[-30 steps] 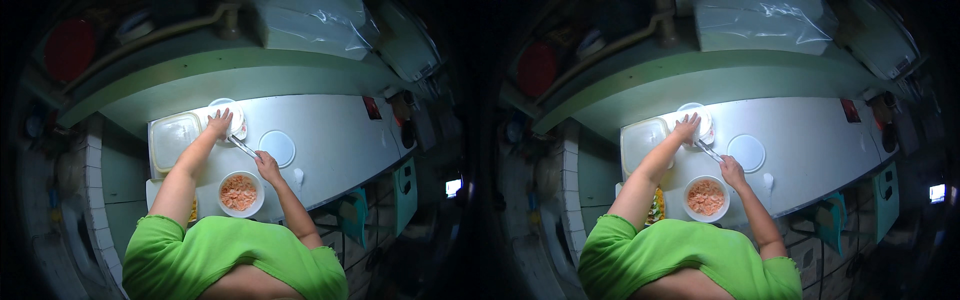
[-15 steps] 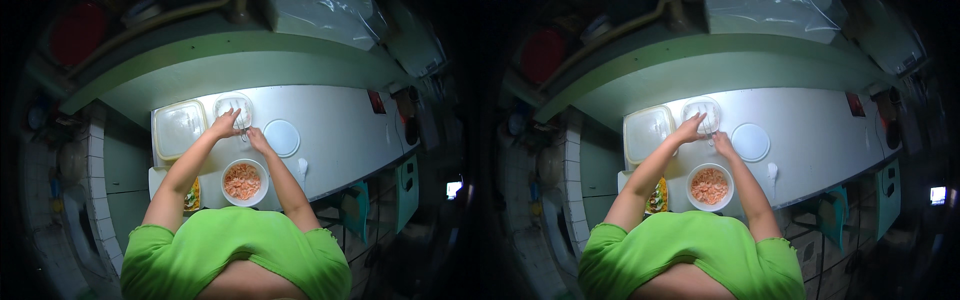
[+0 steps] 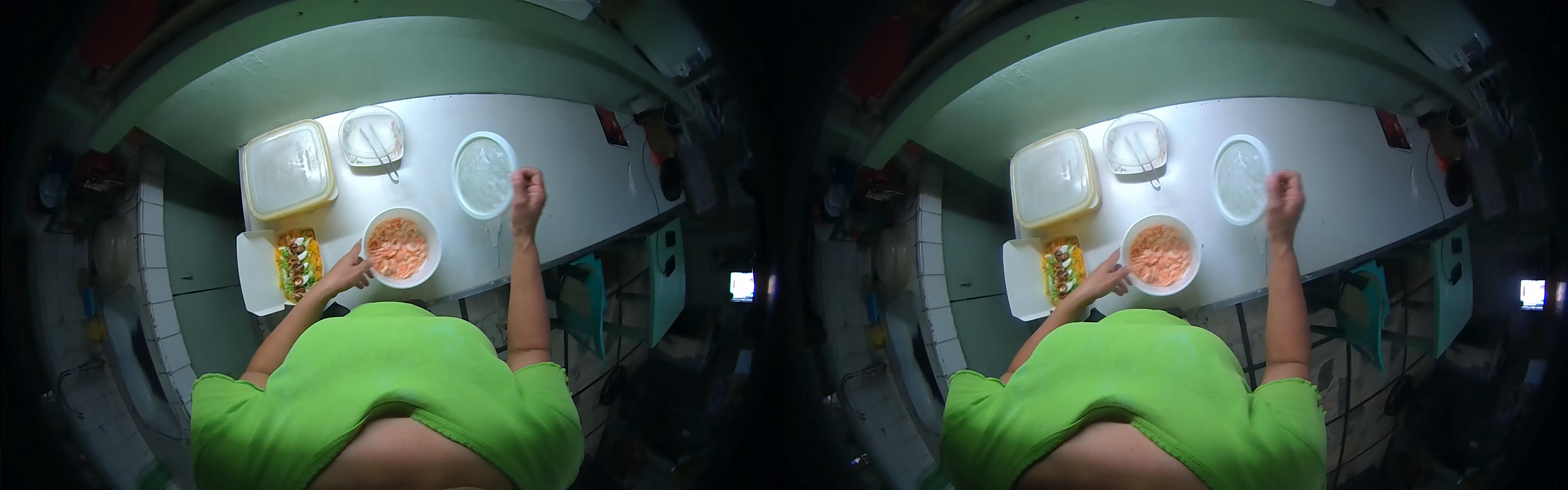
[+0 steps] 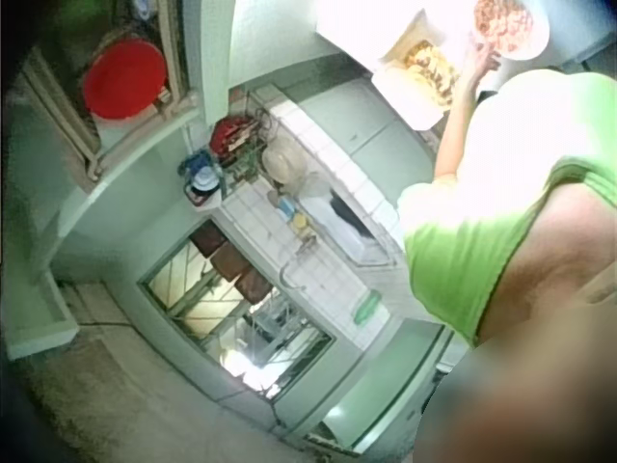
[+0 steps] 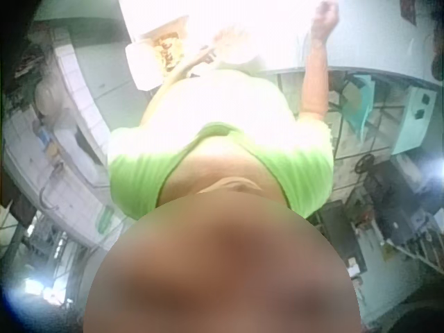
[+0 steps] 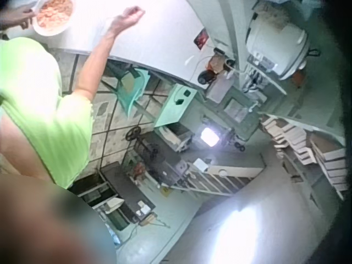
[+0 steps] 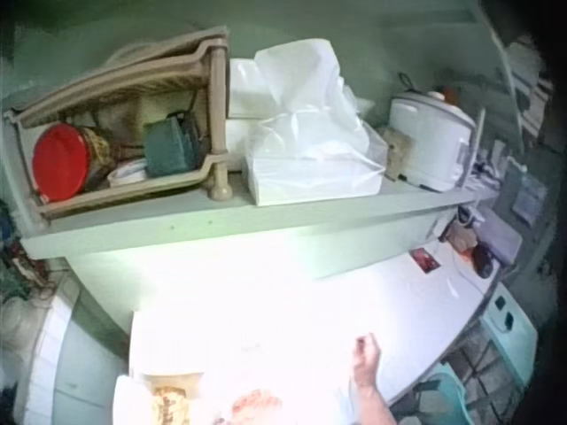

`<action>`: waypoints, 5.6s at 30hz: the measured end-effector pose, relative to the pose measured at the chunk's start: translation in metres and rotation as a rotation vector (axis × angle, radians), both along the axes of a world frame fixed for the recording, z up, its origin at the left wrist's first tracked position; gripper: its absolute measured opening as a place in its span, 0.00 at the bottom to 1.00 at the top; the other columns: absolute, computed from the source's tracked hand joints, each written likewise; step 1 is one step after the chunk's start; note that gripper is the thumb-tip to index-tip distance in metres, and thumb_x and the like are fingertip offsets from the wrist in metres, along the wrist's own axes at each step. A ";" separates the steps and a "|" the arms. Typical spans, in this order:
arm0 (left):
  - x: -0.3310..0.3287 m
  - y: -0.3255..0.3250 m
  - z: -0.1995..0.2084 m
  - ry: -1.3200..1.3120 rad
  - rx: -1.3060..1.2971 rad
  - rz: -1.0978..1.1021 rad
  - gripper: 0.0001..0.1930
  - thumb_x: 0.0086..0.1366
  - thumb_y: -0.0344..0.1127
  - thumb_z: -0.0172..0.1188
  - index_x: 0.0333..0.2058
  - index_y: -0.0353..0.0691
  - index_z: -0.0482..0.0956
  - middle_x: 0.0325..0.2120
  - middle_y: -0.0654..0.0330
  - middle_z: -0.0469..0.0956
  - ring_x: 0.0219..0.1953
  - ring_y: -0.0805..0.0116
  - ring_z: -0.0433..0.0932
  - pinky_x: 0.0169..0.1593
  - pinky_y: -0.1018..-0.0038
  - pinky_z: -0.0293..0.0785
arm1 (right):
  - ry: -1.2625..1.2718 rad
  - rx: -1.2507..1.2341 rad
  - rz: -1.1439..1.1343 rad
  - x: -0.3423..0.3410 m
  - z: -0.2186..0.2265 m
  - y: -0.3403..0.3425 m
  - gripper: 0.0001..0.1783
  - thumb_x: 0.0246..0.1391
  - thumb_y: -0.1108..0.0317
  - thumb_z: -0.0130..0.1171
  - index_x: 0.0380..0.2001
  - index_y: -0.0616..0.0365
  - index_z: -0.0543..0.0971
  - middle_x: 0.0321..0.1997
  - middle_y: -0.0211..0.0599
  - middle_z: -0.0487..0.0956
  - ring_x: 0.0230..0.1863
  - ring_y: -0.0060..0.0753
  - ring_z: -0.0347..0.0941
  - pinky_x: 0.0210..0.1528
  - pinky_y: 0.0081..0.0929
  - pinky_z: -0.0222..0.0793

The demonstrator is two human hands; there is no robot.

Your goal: The person assembles a layered food item on a countertop. They place a rectangular container with sliced vegetables, add shredded meat from a bowl using tongs, then add fried onions from another container. The person closes the container, wraps it in paper, seals it with tape, and places it into a cardboard box.

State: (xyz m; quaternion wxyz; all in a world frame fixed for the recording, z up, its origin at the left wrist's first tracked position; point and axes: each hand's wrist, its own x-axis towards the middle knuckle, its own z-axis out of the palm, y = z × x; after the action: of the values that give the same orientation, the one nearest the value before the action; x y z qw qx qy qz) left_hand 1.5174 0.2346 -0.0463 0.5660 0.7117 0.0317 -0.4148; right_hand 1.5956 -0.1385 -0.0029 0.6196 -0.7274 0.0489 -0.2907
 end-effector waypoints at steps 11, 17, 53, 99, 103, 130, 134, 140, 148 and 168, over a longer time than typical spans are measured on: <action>0.031 -0.082 0.023 -1.178 0.362 -0.321 0.54 0.53 0.67 0.60 0.68 0.40 0.46 0.59 0.40 0.60 0.60 0.44 0.61 0.58 0.51 0.61 | 0.495 0.130 0.059 -0.054 -0.110 0.051 0.11 0.56 0.65 0.61 0.35 0.63 0.79 0.32 0.30 0.78 0.32 0.21 0.72 0.38 0.20 0.69; 0.031 -0.116 0.024 -1.053 0.670 -0.641 0.67 0.36 0.80 0.60 0.69 0.45 0.46 0.68 0.36 0.38 0.69 0.33 0.38 0.61 0.31 0.42 | 0.482 -0.030 0.119 -0.061 -0.109 0.070 0.15 0.60 0.64 0.56 0.48 0.57 0.78 0.40 0.36 0.78 0.36 0.25 0.74 0.40 0.25 0.70; -0.141 0.257 -0.080 0.572 -0.519 0.557 0.17 0.68 0.40 0.46 0.53 0.43 0.68 0.52 0.62 0.69 0.50 0.62 0.71 0.50 0.58 0.71 | 0.715 -0.459 0.409 -0.133 -0.131 0.334 0.18 0.61 0.60 0.47 0.41 0.61 0.80 0.39 0.52 0.80 0.42 0.49 0.77 0.47 0.36 0.70; 0.063 0.258 -0.034 -0.144 0.315 -0.367 0.24 0.60 0.52 0.61 0.38 0.32 0.81 0.28 0.56 0.81 0.25 0.73 0.75 0.32 0.76 0.75 | 1.254 -0.208 0.711 -0.035 -0.053 0.311 0.23 0.49 0.54 0.62 0.27 0.69 0.79 0.22 0.43 0.79 0.16 0.32 0.73 0.19 0.30 0.74; 0.062 0.217 -0.035 -0.378 0.209 -0.569 0.25 0.64 0.53 0.58 0.46 0.36 0.80 0.38 0.54 0.82 0.38 0.70 0.77 0.44 0.75 0.73 | 1.220 -0.258 0.642 -0.049 -0.063 0.305 0.16 0.48 0.60 0.62 0.30 0.66 0.81 0.24 0.39 0.78 0.18 0.31 0.72 0.18 0.30 0.72; -0.026 0.095 -0.063 -0.861 0.779 -0.499 0.27 0.70 0.44 0.42 0.64 0.40 0.57 0.65 0.54 0.58 0.66 0.50 0.58 0.63 0.45 0.55 | 0.882 0.527 0.591 -0.146 -0.136 0.301 0.28 0.45 0.83 0.41 0.51 0.65 0.76 0.41 0.33 0.75 0.34 0.23 0.72 0.35 0.20 0.72; -0.041 0.090 -0.070 -0.998 0.830 -0.395 0.27 0.70 0.44 0.42 0.64 0.40 0.58 0.65 0.54 0.58 0.66 0.52 0.58 0.64 0.45 0.53 | 0.841 0.518 0.575 -0.149 -0.139 0.303 0.28 0.44 0.84 0.40 0.51 0.66 0.76 0.42 0.34 0.75 0.35 0.24 0.72 0.39 0.21 0.72; -0.046 0.086 -0.075 -1.076 0.839 -0.329 0.27 0.70 0.43 0.43 0.64 0.39 0.58 0.65 0.54 0.58 0.66 0.52 0.59 0.64 0.45 0.53 | 0.759 0.530 0.546 -0.160 -0.150 0.306 0.29 0.45 0.85 0.38 0.51 0.66 0.77 0.43 0.35 0.75 0.36 0.24 0.72 0.43 0.21 0.72; -0.045 0.086 -0.083 -1.080 0.754 -0.282 0.28 0.68 0.38 0.44 0.65 0.36 0.56 0.65 0.51 0.57 0.67 0.51 0.56 0.66 0.50 0.51 | 0.518 -0.150 0.427 -0.176 -0.144 0.320 0.27 0.50 0.77 0.51 0.57 0.60 0.72 0.42 0.41 0.74 0.39 0.35 0.73 0.46 0.29 0.70; -0.029 0.258 -0.047 -0.353 0.448 0.277 0.15 0.57 0.47 0.62 0.27 0.39 0.85 0.26 0.57 0.83 0.27 0.63 0.81 0.36 0.69 0.77 | 0.674 -0.195 0.506 -0.120 -0.101 0.314 0.18 0.57 0.60 0.55 0.33 0.66 0.82 0.24 0.35 0.76 0.25 0.27 0.71 0.31 0.23 0.69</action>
State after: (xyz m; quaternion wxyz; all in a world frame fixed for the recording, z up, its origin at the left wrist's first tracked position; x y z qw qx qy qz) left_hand 1.4887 0.4927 -0.0932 0.4430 0.8686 0.1205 -0.1866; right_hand 1.4753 0.1756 -0.1039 0.5490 -0.8260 0.0409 0.1209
